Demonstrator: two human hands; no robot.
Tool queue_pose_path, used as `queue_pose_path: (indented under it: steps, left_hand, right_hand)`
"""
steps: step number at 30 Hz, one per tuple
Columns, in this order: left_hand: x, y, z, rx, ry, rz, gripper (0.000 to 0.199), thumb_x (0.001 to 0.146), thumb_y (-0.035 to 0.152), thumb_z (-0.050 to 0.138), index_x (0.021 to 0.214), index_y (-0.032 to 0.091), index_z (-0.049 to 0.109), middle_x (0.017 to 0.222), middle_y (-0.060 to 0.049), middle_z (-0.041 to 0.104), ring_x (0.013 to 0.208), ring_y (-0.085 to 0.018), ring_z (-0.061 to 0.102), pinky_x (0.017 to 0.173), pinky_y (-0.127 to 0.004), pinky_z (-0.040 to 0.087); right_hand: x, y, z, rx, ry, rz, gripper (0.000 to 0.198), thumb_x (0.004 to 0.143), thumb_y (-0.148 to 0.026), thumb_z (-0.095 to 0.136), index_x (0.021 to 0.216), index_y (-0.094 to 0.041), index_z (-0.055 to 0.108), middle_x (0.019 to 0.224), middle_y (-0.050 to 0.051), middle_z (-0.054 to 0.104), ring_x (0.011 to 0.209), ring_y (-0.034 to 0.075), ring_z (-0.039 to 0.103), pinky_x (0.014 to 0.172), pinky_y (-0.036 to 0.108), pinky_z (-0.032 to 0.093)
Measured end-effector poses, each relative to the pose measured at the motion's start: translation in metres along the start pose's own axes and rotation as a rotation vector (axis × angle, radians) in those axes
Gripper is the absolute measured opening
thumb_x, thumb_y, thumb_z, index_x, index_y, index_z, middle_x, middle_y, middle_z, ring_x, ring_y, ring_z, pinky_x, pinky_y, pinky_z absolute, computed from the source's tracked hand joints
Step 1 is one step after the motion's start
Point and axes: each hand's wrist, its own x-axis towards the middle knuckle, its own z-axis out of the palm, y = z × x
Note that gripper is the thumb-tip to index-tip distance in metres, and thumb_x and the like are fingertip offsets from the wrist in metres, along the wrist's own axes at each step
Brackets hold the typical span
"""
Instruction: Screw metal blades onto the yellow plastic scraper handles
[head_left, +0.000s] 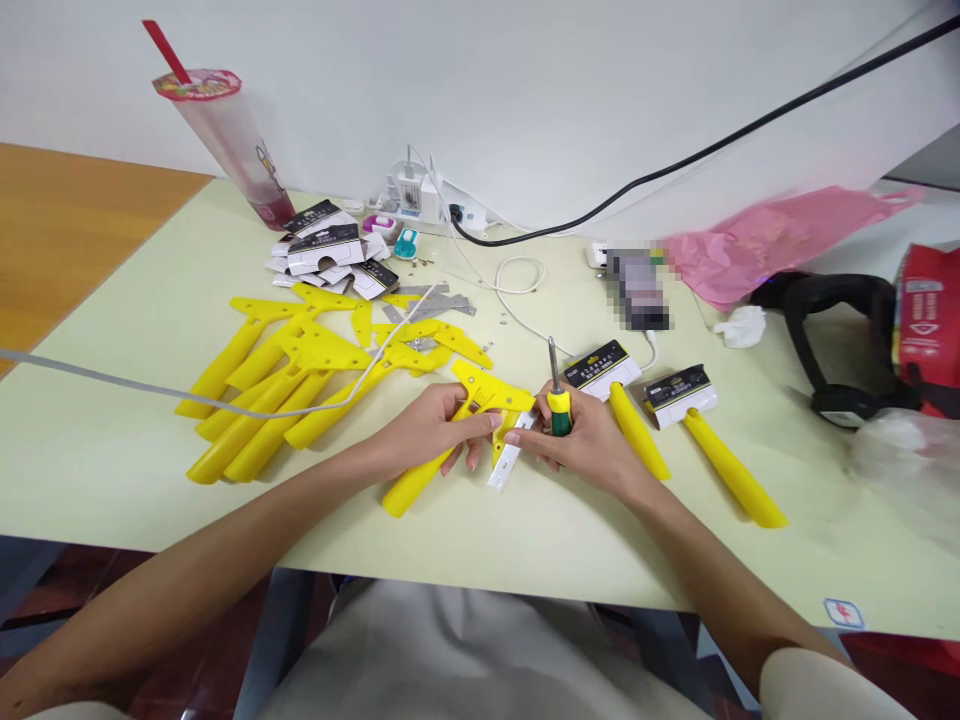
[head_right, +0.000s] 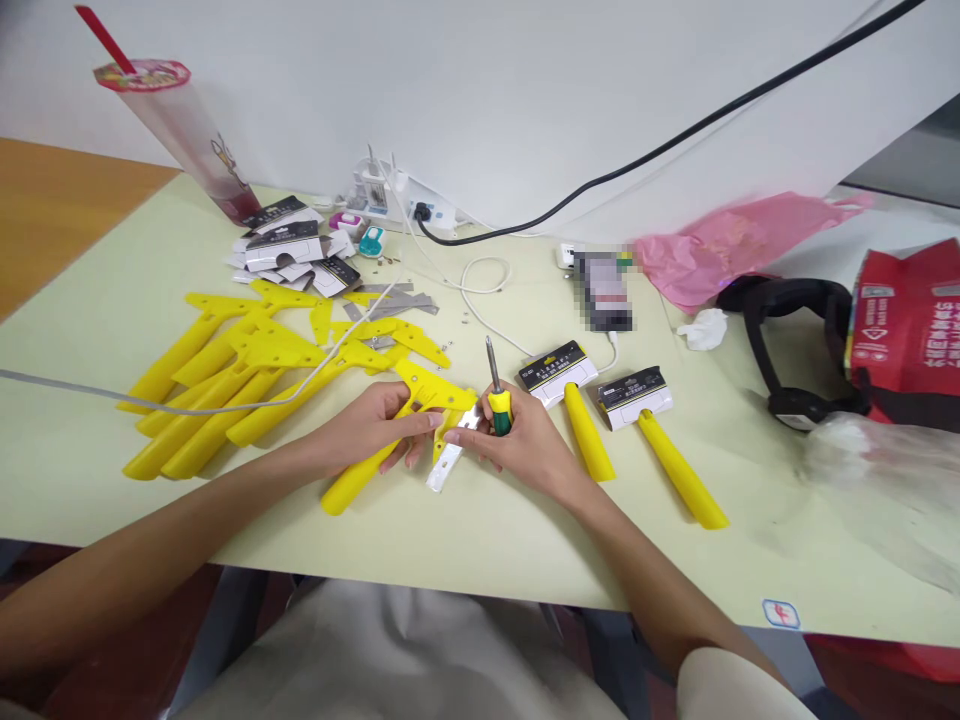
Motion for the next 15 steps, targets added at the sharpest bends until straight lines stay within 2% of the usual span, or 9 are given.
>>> queue_pose_path:
  steps: [7,15]
  left_hand:
    - [-0.0026,0.0022,-0.0025,0.057,-0.056,0.012,0.048,0.091,0.063,0.078,0.087,0.016,0.069,0.064,-0.001,0.068,0.044,-0.01,0.054,0.041,-0.022,0.039]
    - [-0.0024,0.0042,-0.0021,0.024,-0.11,-0.003,0.045,0.093,0.06,0.077,0.089,0.015,0.071,0.065,-0.003,0.069,0.045,-0.01,0.054,0.04,-0.021,0.039]
  right_hand:
    - [-0.0001,-0.0017,0.0028,0.006,0.007,0.02,0.073,0.059,-0.071,0.098,0.081,-0.028,0.044,0.059,-0.006,0.062,0.045,0.015,0.054,0.044,0.029,0.042]
    - [-0.0015,-0.0034,0.0096,0.079,0.028,0.064,0.077,0.054,-0.067,0.102,0.082,-0.028,0.042,0.059,-0.005,0.066,0.046,0.015,0.054,0.043,0.028,0.042]
